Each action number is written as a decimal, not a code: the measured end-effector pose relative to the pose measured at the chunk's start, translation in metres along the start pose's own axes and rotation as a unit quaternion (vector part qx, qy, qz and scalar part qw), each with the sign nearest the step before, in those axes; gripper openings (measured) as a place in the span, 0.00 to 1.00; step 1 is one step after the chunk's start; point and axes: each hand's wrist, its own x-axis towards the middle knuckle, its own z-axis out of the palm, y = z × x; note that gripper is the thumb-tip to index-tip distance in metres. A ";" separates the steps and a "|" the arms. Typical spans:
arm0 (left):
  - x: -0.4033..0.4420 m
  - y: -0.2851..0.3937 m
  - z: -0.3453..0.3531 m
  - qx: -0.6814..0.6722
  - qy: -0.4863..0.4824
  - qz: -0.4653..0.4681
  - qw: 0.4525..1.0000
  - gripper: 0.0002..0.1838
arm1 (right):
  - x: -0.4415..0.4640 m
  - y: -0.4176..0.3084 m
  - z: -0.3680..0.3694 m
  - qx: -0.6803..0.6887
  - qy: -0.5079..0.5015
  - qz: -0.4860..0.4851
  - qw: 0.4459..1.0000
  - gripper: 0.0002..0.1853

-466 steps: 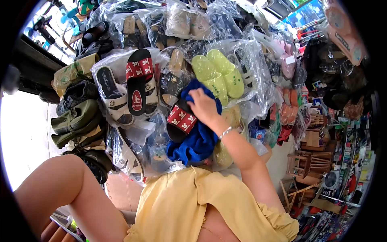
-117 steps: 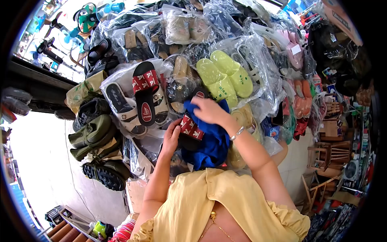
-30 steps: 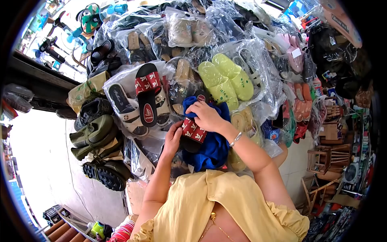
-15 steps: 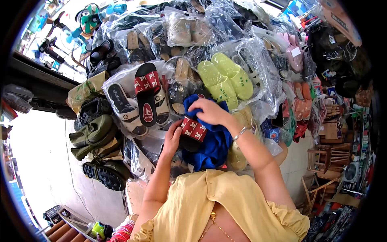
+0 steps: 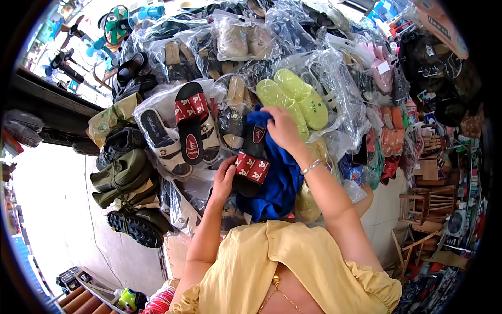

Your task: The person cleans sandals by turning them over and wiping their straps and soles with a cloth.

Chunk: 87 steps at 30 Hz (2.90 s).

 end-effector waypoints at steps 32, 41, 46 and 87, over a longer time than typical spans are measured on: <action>-0.005 0.004 0.001 0.014 -0.010 0.002 1.000 0.21 | -0.032 -0.013 0.014 0.025 -0.191 0.013 0.981 0.18; -0.001 0.004 0.001 0.000 -0.005 -0.003 1.000 0.21 | -0.022 -0.011 0.016 -0.057 -0.009 0.050 0.997 0.19; -0.002 0.003 0.000 -0.001 -0.006 -0.001 1.000 0.21 | -0.016 0.006 0.009 0.122 -0.304 0.005 0.945 0.17; -0.002 0.004 0.002 -0.022 0.006 -0.011 1.000 0.21 | -0.015 -0.024 -0.012 0.058 -0.043 0.029 0.997 0.17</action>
